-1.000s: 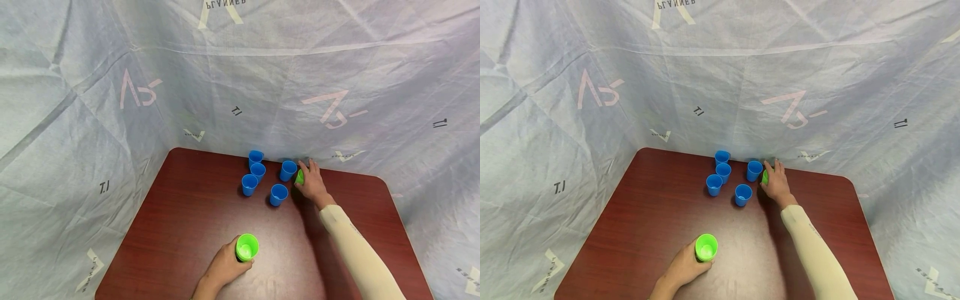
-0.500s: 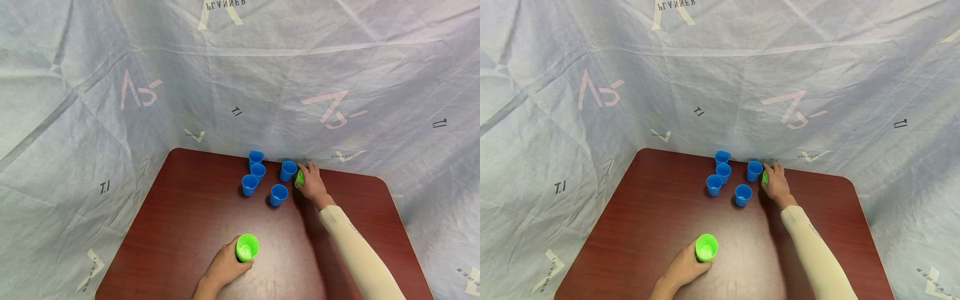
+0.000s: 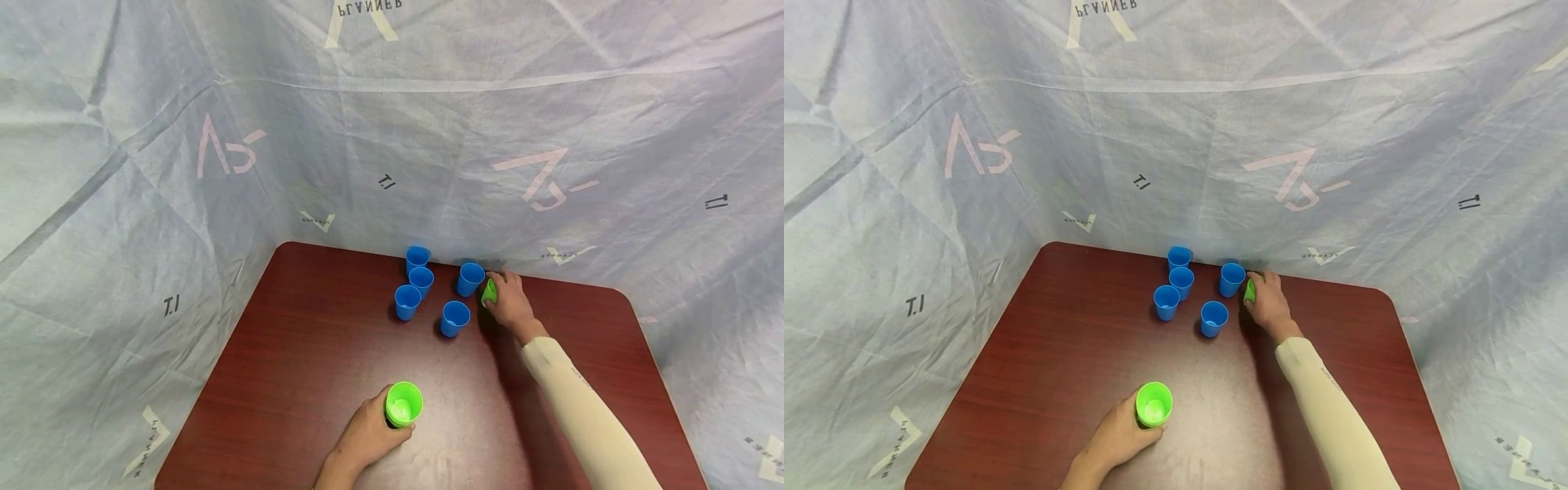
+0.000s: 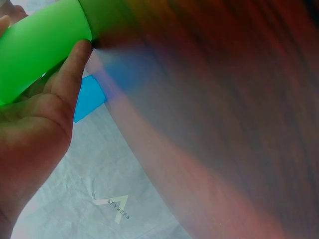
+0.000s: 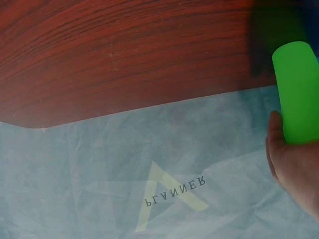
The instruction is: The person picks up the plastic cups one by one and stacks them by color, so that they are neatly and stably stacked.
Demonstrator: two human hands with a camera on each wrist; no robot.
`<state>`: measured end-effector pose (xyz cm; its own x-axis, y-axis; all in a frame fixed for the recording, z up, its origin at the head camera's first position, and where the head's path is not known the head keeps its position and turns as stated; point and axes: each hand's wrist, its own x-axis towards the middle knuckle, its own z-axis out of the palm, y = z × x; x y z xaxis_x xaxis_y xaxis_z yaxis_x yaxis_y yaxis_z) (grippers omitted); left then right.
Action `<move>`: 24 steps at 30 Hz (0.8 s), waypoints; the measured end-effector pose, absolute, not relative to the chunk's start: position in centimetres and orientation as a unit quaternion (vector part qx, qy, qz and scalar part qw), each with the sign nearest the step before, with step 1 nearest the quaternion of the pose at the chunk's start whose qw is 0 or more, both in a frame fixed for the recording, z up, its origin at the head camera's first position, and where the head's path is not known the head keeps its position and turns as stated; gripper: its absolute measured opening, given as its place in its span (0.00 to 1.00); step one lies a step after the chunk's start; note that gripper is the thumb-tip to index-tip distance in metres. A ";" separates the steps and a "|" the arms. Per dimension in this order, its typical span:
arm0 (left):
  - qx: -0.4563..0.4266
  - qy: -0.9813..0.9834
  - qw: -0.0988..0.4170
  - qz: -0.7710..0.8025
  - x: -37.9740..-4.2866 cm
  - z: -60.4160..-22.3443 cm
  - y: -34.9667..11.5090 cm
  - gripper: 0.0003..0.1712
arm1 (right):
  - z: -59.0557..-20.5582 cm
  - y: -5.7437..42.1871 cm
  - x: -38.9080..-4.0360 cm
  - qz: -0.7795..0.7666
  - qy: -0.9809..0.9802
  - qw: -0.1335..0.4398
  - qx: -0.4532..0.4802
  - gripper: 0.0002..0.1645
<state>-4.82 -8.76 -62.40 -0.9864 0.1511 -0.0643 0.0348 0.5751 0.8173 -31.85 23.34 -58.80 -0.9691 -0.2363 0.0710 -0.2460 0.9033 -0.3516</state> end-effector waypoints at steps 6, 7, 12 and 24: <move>0.053 0.886 0.059 0.457 -4.8 -62.3 -8.7 0.37 | -58.8 23.7 -31.8 0.190 -0.974 0.018 0.121 0.40; 0.053 0.885 0.059 0.458 -4.8 -62.3 -8.7 0.37 | -58.8 23.7 -31.8 0.193 -0.973 0.021 0.121 0.40; 0.055 0.885 0.059 0.458 -4.9 -62.2 -8.7 0.37 | -58.8 24.0 -31.3 0.209 -0.969 0.044 0.124 0.39; 0.055 0.886 0.060 0.456 -4.9 -62.3 -8.7 0.38 | -59.1 25.0 -29.7 0.267 -0.954 0.090 0.105 0.34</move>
<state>-4.89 -8.71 -62.25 -0.9867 0.1521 -0.0567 0.0424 0.5788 0.8144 -29.75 24.95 -59.08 -0.9618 -0.1527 0.2273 -0.2484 0.8357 -0.4898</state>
